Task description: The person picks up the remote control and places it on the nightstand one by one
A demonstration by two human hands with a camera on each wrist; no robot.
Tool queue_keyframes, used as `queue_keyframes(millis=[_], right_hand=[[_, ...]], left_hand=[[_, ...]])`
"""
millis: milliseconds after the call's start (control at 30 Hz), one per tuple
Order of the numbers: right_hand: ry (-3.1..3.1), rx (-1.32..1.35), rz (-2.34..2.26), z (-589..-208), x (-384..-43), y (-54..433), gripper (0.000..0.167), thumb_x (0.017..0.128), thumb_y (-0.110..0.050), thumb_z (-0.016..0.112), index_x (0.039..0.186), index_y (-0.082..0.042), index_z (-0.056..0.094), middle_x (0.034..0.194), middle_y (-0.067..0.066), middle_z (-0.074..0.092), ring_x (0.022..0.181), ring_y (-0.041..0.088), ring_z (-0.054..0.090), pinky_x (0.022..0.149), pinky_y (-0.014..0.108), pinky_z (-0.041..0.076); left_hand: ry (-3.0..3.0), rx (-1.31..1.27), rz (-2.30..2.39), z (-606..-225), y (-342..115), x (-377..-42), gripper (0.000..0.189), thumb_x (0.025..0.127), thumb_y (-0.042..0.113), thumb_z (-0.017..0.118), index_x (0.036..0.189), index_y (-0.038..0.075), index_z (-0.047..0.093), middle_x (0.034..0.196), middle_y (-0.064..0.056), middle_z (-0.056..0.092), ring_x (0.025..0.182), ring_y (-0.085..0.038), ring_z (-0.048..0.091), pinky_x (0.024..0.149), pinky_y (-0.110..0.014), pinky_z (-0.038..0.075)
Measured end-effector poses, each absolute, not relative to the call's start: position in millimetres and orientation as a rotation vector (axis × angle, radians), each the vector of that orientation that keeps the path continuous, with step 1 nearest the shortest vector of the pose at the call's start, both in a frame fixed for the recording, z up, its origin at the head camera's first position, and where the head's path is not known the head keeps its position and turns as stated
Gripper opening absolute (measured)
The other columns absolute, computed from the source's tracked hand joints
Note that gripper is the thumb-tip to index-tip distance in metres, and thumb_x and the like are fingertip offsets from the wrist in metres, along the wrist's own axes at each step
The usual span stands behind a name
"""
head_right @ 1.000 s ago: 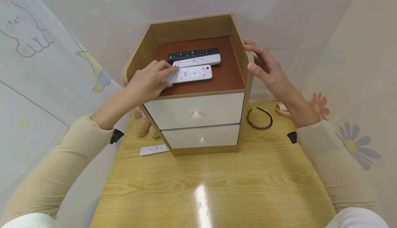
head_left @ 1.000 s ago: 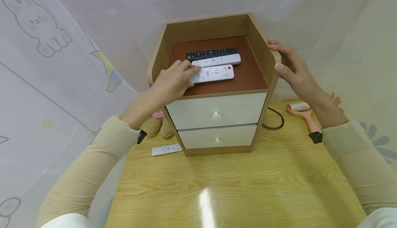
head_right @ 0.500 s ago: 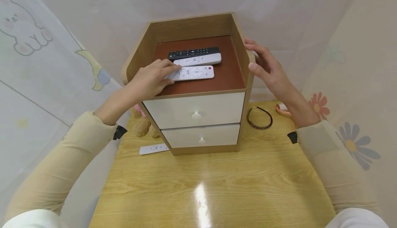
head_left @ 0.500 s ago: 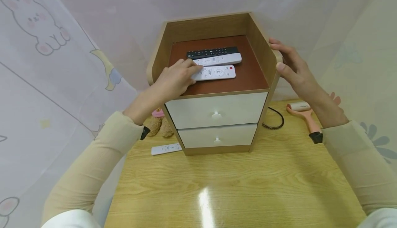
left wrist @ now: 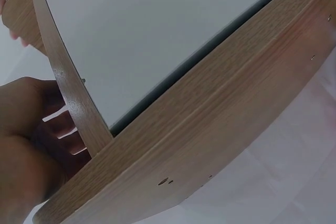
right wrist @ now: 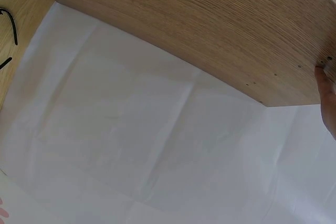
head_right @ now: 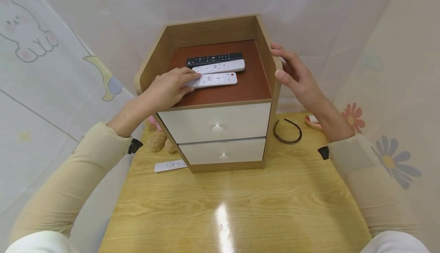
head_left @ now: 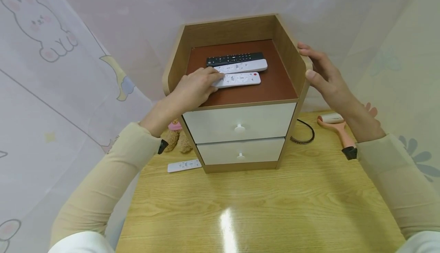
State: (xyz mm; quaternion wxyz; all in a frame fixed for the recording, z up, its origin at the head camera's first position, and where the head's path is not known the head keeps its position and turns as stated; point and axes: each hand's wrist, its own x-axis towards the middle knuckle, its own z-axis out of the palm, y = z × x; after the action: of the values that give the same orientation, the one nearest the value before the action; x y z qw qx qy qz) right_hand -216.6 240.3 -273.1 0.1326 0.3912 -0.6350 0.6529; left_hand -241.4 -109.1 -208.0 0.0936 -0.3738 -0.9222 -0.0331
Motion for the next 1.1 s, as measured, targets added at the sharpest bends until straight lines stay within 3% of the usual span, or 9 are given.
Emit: queue_keyframes(millis=[500, 833, 1100], right_hand=[[-1.841, 1.136, 1.876, -273.5, -217.5, 237.7, 0.048, 0.095, 0.006, 0.037, 0.141, -0.003, 0.041, 0.157, 0.013, 0.022, 0.147, 0.023, 0.008, 0.112, 0.029, 0.024], [-1.840, 1.122, 1.893, -273.1, -216.8, 237.2, 0.048, 0.095, 0.006, 0.037, 0.141, -0.004, 0.041, 0.157, 0.013, 0.022, 0.147, 0.023, 0.009, 0.106, 0.027, 0.031], [-1.815, 1.113, 1.927, -274.0, -215.1, 237.5, 0.046, 0.096, 0.003, 0.039, 0.142, -0.004, 0.041, 0.157, 0.013, 0.021, 0.147, 0.023, 0.009, 0.102, 0.026, 0.036]], left_hand=[[-2.723, -1.046, -0.034, -210.3, -105.0, -244.5, 0.037, 0.096, 0.014, 0.059, 0.134, 0.010, 0.058, 0.131, -0.011, 0.057, 0.119, -0.030, 0.052, 0.079, -0.053, 0.053], [-2.709, -1.040, -0.046, -212.3, -103.4, -243.3, 0.037, 0.097, 0.018, 0.058, 0.133, 0.008, 0.058, 0.131, -0.011, 0.057, 0.119, -0.030, 0.053, 0.086, -0.051, 0.052], [-2.672, -1.048, -0.030, -213.9, -100.5, -244.8, 0.034, 0.097, 0.016, 0.058, 0.130, 0.009, 0.060, 0.129, -0.010, 0.059, 0.118, -0.029, 0.054, 0.082, -0.050, 0.054]])
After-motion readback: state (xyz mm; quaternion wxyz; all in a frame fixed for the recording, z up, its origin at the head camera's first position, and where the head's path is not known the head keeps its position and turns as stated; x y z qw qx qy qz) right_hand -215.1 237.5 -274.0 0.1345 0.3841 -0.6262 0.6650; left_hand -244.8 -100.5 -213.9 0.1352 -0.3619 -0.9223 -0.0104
